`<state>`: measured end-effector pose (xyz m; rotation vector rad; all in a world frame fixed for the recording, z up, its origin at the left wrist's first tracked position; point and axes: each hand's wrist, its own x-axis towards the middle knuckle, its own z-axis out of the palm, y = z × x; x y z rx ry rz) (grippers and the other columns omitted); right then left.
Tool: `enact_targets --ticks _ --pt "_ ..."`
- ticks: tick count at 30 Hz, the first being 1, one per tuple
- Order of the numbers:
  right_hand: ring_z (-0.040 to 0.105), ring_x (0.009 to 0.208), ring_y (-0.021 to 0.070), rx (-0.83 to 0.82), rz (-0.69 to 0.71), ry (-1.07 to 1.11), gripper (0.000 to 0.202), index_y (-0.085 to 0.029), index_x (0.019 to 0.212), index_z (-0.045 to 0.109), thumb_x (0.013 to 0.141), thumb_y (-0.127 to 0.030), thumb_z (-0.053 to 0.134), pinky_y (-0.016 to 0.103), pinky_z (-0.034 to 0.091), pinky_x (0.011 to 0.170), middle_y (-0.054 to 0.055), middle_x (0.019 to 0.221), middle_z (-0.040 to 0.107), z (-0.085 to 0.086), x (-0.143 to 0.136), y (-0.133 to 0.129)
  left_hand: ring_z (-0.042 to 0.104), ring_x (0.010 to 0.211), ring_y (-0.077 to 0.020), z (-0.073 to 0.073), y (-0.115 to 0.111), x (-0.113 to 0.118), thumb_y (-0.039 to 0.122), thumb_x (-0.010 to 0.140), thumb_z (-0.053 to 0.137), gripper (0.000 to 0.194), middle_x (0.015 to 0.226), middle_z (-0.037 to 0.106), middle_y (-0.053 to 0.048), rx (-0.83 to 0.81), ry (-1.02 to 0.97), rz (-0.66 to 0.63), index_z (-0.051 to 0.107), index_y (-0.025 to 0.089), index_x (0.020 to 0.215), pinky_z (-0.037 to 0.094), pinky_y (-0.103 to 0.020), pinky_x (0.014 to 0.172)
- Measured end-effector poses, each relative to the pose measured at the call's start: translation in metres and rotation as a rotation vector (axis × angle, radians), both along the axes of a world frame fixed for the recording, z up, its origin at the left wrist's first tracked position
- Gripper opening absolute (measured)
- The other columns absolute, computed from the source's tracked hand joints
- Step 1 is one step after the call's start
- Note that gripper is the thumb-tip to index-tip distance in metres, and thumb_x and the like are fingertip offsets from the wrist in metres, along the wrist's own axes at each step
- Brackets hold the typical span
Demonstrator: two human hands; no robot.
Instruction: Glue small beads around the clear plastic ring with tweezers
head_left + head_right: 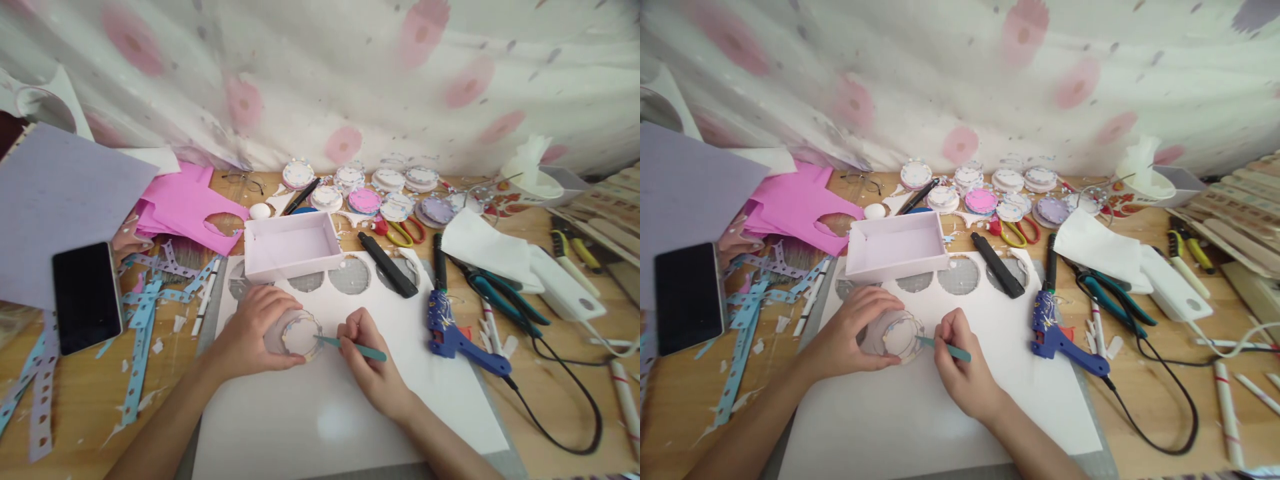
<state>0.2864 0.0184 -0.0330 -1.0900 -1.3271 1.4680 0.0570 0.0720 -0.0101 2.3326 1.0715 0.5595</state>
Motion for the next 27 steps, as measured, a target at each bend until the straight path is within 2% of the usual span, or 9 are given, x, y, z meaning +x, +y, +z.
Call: enact_targets --ticks 6,11,15,18,27 --pt "0.025 0.059 0.0130 0.000 0.006 -0.005 0.015 -0.026 0.085 0.030 0.097 -0.021 0.037 0.027 0.024 0.053 -0.006 0.072 0.035 0.001 0.000 0.000 0.055 0.106 -0.0273 -0.001 0.003 -0.003 0.054 0.065 0.080 0.060 0.105 0.064 -0.006 0.028 0.009 0.000 0.057 0.019 0.109 0.038 -0.041 0.096" --pt "0.025 0.059 0.0130 0.007 0.004 0.000 0.015 -0.026 0.085 0.031 0.096 -0.020 0.037 0.027 0.025 0.053 -0.006 0.072 0.035 0.001 -0.001 0.001 0.055 0.105 -0.0275 -0.001 -0.001 0.006 0.058 0.064 0.080 0.065 0.105 0.065 -0.006 0.025 -0.003 -0.006 0.057 0.019 0.110 0.035 -0.042 0.097" --pt "0.026 0.059 0.0130 -0.002 -0.002 0.009 0.015 -0.026 0.085 0.031 0.096 -0.020 0.037 0.027 0.025 0.054 -0.006 0.072 0.035 0.001 -0.001 0.000 0.054 0.110 -0.0282 0.000 -0.004 0.009 0.059 0.062 0.081 0.075 0.114 0.063 -0.007 -0.019 0.000 -0.040 0.053 0.021 0.119 0.034 -0.042 0.100" --pt "0.026 0.060 0.0132 -0.003 -0.010 0.007 0.015 -0.026 0.084 0.031 0.096 -0.021 0.038 0.027 0.025 0.054 -0.006 0.071 0.035 0.001 -0.001 0.000 0.052 0.115 -0.0285 0.001 -0.005 0.006 0.058 0.063 0.081 0.083 0.123 0.059 -0.008 -0.027 -0.003 -0.012 0.045 0.022 0.128 0.034 -0.041 0.101" --pt "0.026 0.057 0.0124 -0.032 -0.055 0.088 0.016 -0.025 0.082 0.032 0.093 -0.023 0.043 0.026 0.024 0.053 -0.007 0.067 0.036 0.003 -0.002 0.000 0.054 0.113 -0.0271 0.002 -0.004 0.003 0.052 0.062 0.083 0.068 0.118 0.060 -0.007 -0.066 -0.056 -0.017 0.050 0.022 0.112 0.037 -0.040 0.101"
